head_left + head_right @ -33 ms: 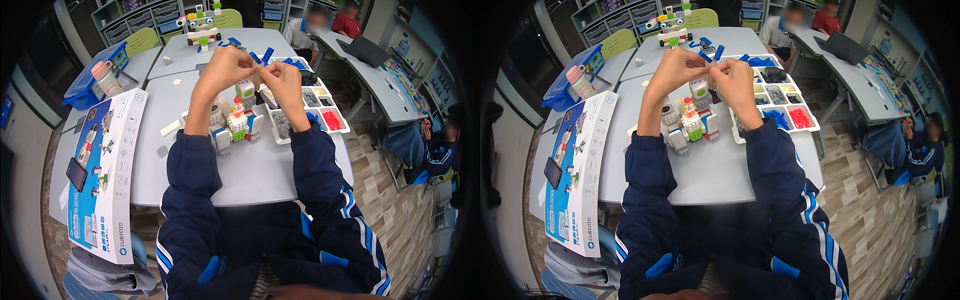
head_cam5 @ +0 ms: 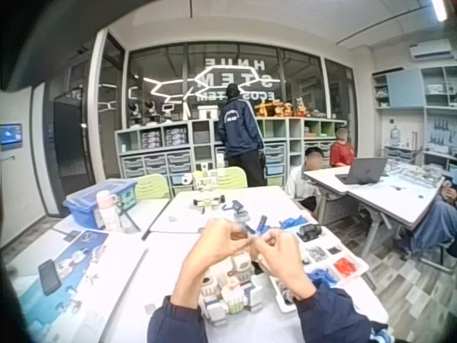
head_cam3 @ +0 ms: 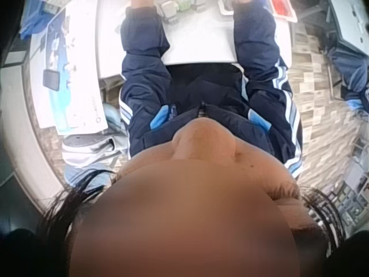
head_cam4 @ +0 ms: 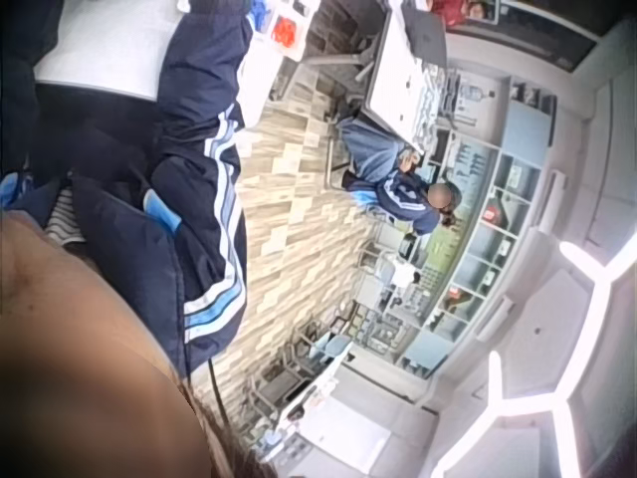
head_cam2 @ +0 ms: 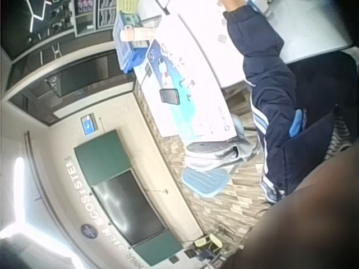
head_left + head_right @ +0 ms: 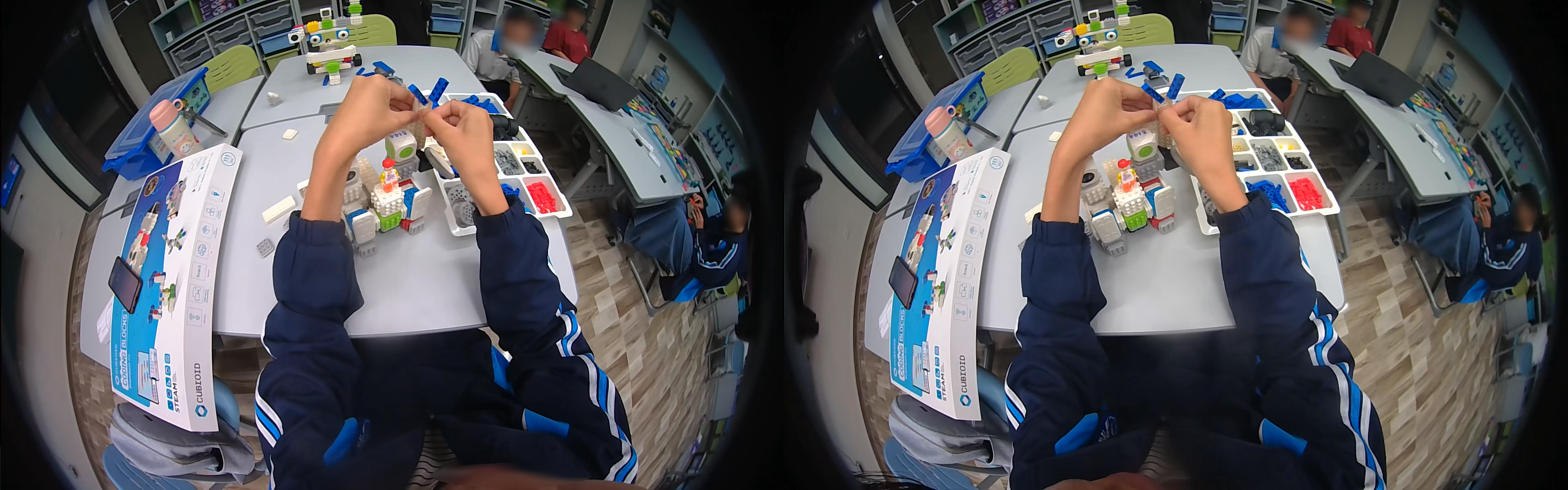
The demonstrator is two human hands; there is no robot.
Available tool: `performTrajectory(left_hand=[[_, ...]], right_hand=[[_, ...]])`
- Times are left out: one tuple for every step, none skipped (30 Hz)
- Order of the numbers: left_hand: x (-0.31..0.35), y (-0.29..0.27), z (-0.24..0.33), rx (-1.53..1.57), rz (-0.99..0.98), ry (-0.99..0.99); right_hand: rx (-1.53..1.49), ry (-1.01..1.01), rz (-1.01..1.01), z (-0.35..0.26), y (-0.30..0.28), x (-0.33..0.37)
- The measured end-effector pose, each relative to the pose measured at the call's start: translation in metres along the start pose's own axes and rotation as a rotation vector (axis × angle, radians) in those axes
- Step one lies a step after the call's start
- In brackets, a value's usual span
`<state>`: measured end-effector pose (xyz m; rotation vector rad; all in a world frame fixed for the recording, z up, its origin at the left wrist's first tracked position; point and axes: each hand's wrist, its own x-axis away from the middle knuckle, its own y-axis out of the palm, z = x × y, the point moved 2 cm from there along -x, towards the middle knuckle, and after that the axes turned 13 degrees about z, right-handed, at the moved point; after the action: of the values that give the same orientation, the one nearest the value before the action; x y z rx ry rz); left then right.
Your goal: The person assembles a small structure using interlocking building blocks. They pick up individual pieces from a tray and the table, connect them to a growing model, and occasionally adjust the position of the structure. The person also reaches under the table briefly before returning to the assembly.
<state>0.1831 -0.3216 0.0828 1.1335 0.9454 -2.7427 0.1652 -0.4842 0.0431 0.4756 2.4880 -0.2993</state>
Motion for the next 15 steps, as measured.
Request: performTrajectory(left_hand=[[0.000,0.000,0.000,0.008,0.005,0.003],[0.000,0.001,0.000,0.020,0.010,0.008],[0.000,0.001,0.000,0.011,0.006,0.008],[0.000,0.001,-0.001,0.005,0.001,0.011],[-0.001,0.001,-0.001,-0.002,-0.002,0.012],[-0.001,0.001,-0.001,-0.005,0.003,0.021],[-0.001,0.001,-0.001,-0.009,0.009,0.030],[-0.001,0.001,-0.001,-0.013,0.017,0.039],[-0.001,0.001,-0.001,-0.010,0.016,0.029],[0.000,0.002,-0.002,-0.005,0.015,0.018],[0.000,0.002,-0.002,0.004,0.017,0.014],[0.000,0.002,-0.002,-0.003,0.017,0.023],[0.000,0.002,-0.002,-0.006,0.019,0.039],[0.000,0.001,-0.003,-0.009,0.021,0.054],[0.000,0.001,-0.003,-0.005,0.019,0.051]], right_hand=[[-0.023,0.031,-0.011,0.002,0.000,-0.001],[-0.063,0.070,-0.024,0.005,0.001,-0.002],[-0.112,0.095,-0.036,0.007,0.002,-0.003],[-0.153,0.128,-0.044,0.009,0.003,-0.004],[-0.194,0.149,-0.065,0.010,0.002,-0.005],[-0.226,0.179,-0.083,0.012,0.002,-0.005],[-0.251,0.212,-0.094,0.013,0.002,-0.005],[-0.308,0.237,-0.109,0.014,0.003,-0.005],[-0.356,0.263,-0.118,0.014,0.003,-0.005],[-0.400,0.291,-0.124,0.014,0.003,-0.004],[-0.419,0.307,-0.124,0.013,0.003,-0.004],[-0.438,0.324,-0.122,0.013,0.003,-0.003],[-0.457,0.343,-0.120,0.012,0.004,-0.002],[-0.465,0.362,-0.127,0.011,0.004,-0.001],[-0.472,0.382,-0.134,0.011,0.004,0.000]])
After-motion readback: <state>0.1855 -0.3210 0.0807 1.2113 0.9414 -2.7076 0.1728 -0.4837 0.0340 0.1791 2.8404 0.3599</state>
